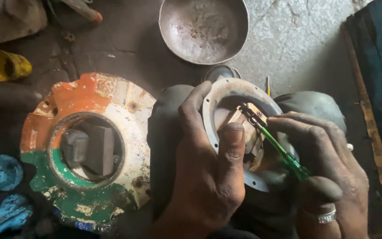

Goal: The person uses a screwdriver to adjust and tighten components inside a motor housing. They then use a wrench to further secure parts within the assembly.

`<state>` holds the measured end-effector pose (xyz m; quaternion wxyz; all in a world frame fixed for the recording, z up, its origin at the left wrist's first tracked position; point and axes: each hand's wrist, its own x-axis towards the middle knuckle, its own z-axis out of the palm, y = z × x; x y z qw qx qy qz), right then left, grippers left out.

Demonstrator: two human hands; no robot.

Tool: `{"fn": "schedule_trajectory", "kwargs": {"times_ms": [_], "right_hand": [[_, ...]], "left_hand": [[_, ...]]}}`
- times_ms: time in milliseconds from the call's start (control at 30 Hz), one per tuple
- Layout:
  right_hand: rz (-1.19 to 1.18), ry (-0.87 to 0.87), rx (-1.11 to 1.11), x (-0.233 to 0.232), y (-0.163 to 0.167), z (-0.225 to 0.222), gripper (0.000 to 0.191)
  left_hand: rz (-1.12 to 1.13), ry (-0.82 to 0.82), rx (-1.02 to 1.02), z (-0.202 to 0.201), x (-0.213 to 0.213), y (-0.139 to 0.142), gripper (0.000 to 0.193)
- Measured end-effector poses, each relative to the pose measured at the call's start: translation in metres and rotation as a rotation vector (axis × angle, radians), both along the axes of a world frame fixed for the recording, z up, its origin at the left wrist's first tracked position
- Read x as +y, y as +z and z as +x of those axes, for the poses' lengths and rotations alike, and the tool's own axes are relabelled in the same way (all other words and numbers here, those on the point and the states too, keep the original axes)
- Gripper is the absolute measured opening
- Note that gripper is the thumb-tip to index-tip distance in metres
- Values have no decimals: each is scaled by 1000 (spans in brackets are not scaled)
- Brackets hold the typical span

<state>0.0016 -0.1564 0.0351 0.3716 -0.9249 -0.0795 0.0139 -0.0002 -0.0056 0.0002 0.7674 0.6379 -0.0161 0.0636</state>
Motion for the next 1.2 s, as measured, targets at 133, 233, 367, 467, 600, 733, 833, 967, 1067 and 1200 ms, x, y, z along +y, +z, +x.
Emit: {"fn": "schedule_trajectory", "kwargs": {"times_ms": [133, 233, 367, 467, 600, 733, 833, 967, 1067, 1200], "right_hand": [[-19, 168, -34, -35, -22, -12, 78], [-136, 372, -61, -71, -40, 5, 52], [-320, 614, -124, -111, -39, 57, 57], [-318, 577, -126, -112, -30, 60, 61], [-191, 349, -140, -90, -31, 18, 67], [-232, 319, -181, -100, -27, 20, 73], [-352, 471, -204, -111, -24, 52, 78], [-221, 509, -40, -94, -20, 59, 78], [-189, 307, -53, -72, -7, 28, 60], [-198, 63, -48, -58, -1, -6, 42]], "left_hand": [[106, 25, 48, -1, 1, 1, 67], [133, 29, 23, -1, 1, 2, 61], [73, -5, 95, 1, 0, 0, 60], [60, -11, 78, 2, -3, -1, 57], [54, -5, 129, 5, -6, -3, 57], [35, -1, 167, 6, -4, -4, 57], [26, 14, 105, 5, -4, -3, 56], [27, -9, 180, 6, -4, -3, 56], [11, -8, 108, 7, -5, -3, 54], [14, -24, 175, 7, -3, -3, 53]]}}
